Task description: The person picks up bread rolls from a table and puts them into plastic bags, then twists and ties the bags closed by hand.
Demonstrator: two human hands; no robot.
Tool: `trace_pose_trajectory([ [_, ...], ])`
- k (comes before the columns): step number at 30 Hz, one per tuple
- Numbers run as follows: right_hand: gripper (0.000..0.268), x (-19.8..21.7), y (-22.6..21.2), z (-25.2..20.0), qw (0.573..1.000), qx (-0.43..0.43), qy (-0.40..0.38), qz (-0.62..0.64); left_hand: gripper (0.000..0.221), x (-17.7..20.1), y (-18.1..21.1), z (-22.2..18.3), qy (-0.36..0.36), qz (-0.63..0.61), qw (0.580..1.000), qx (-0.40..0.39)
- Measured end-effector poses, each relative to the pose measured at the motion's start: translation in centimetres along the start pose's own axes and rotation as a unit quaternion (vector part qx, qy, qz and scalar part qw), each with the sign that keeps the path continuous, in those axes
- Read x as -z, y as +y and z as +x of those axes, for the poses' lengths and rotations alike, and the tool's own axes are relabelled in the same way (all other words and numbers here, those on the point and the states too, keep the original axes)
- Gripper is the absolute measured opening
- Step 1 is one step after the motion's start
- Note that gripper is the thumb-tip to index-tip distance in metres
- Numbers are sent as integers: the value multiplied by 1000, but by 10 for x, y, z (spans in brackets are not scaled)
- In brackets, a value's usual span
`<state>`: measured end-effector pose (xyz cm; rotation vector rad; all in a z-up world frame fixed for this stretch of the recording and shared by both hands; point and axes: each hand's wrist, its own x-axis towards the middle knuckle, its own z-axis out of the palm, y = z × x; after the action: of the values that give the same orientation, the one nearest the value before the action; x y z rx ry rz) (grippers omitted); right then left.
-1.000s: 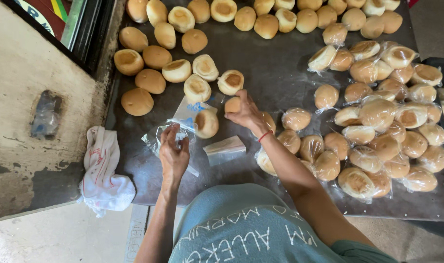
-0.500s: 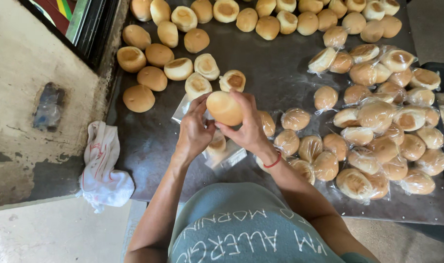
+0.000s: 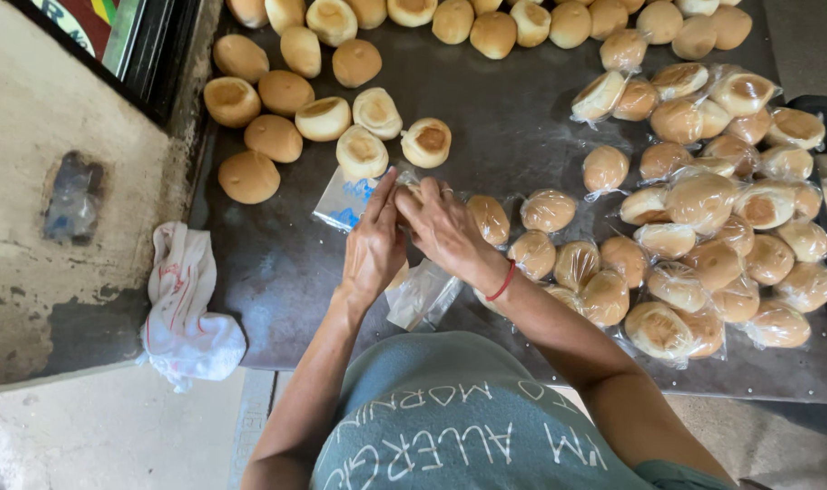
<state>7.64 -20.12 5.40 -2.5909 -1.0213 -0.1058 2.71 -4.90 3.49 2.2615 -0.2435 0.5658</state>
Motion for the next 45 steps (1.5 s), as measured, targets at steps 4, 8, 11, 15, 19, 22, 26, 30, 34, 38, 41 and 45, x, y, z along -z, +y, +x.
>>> trace_pose_trajectory([
  [4,71,15,11,-8,983,52,37,174,62,8,-1,15,10,3,1000,20],
  [8,46,-14,36,2,981,61,56,176,62,24,20,26,-44,-55,997,-28],
  [11,33,-16,55,15,984,54,121,122,62,37,20,39,-43,-66,989,-124],
  [15,11,35,66,-7,944,46,49,323,30,69,1,51,-88,-151,981,-85],
  [19,15,50,56,-10,841,-79,-19,535,33,72,-1,64,-82,-99,990,-49],
  [22,12,37,46,8,835,-131,28,534,8,64,3,60,-85,107,987,-84],
  [26,7,48,40,-14,725,-85,106,675,10,53,26,35,31,-193,981,-4],
  [30,4,29,45,-11,674,17,77,734,13,47,14,39,44,-237,970,5],
  [34,6,15,30,-8,931,47,139,335,18,37,-4,43,9,152,988,-8],
  [38,11,21,15,-7,957,136,119,228,19,15,-15,41,-46,-201,973,101],
  [41,7,20,21,-2,961,72,117,238,16,18,-13,32,-115,-168,976,76],
  [45,8,7,37,1,907,9,126,402,20,30,4,31,-209,-182,955,108],
])
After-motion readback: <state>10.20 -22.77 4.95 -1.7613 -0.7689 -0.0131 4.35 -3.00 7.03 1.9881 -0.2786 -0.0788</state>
